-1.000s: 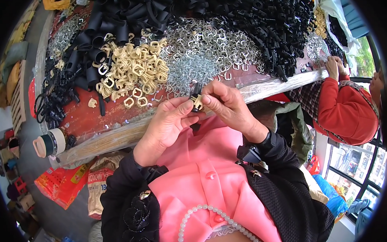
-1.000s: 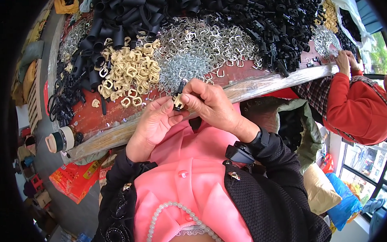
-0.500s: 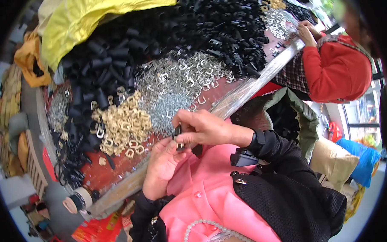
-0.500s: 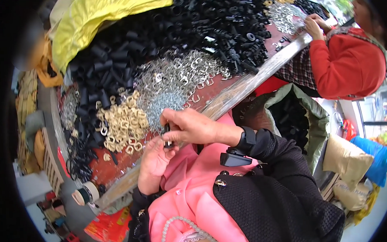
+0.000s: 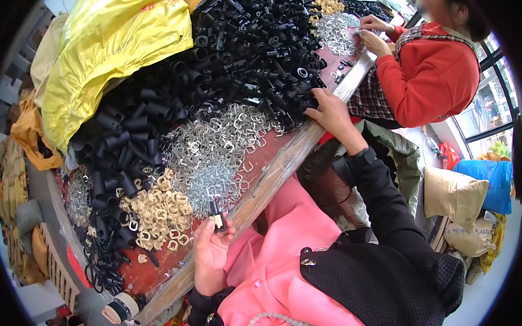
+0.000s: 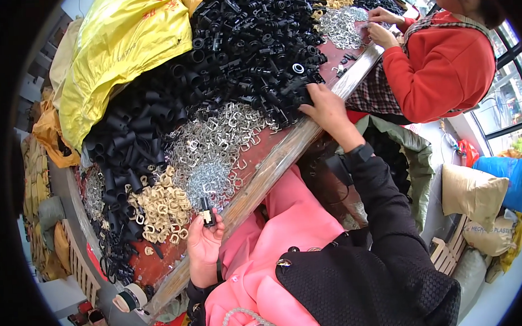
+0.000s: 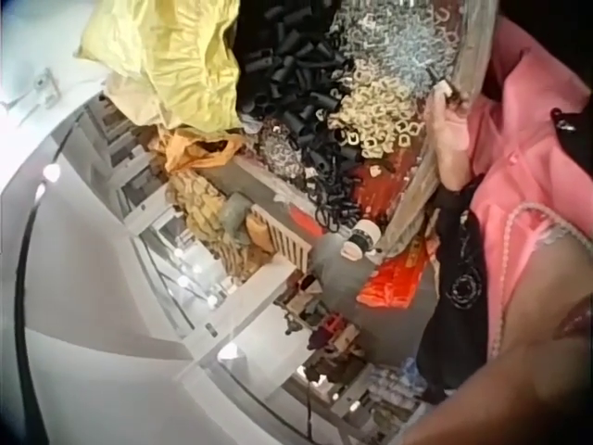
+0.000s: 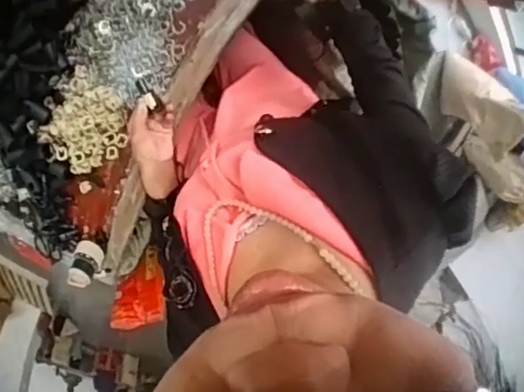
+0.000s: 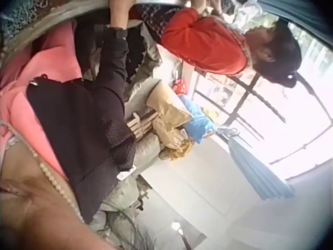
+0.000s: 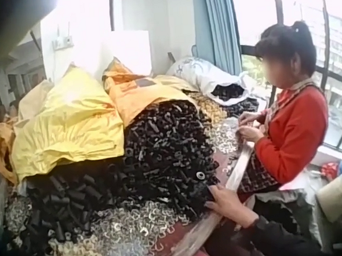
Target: The person reaches into a bag to retrieve a black plastic component, then picks up a metal clip and a tan plastic buckle from the table. They fit the metal clip and tan buckle onto the black component by hand before repeating the process.
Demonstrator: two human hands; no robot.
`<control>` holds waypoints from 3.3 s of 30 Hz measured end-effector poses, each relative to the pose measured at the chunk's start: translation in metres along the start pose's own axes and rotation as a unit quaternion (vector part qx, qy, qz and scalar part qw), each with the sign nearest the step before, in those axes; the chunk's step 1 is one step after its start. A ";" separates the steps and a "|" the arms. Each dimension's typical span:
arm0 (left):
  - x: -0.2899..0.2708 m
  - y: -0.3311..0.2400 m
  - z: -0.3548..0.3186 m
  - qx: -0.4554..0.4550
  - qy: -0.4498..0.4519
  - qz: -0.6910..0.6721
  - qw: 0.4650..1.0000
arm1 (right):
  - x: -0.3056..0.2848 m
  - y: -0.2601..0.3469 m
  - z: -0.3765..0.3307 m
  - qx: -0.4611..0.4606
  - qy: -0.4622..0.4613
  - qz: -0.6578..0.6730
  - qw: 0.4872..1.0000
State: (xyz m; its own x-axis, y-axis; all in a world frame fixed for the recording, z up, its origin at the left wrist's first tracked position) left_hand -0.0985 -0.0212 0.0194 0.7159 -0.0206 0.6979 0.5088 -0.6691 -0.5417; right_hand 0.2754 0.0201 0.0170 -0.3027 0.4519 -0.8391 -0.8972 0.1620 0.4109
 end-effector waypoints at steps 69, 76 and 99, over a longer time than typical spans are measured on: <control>0.000 0.006 0.001 0.046 -0.016 0.015 0.999 | 0.014 0.064 0.018 -0.180 0.044 0.108 0.977; -0.019 -0.005 -0.014 0.092 -0.052 -0.032 0.994 | 0.009 0.119 0.018 -0.180 0.138 0.112 0.967; -0.055 -0.022 -0.056 0.198 -0.099 -0.066 0.973 | 0.083 0.267 -0.054 -0.303 0.304 0.322 0.844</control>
State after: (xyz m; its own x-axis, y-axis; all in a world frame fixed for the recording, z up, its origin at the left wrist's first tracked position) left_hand -0.1751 -0.0469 0.0191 0.6902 0.2165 0.6905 0.7186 -0.3170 -0.6189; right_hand -0.0067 0.0533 0.0377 -0.7338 -0.2890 -0.6148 -0.4271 -0.5075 0.7483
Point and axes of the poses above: each hand's wrist, its own z-axis towards the middle knuckle, its own x-axis out of the palm, y = z × x, the point moved 1 cm from there along z, towards the middle knuckle, and after that the axes turned 3 degrees about z, right-handed, at the moved point
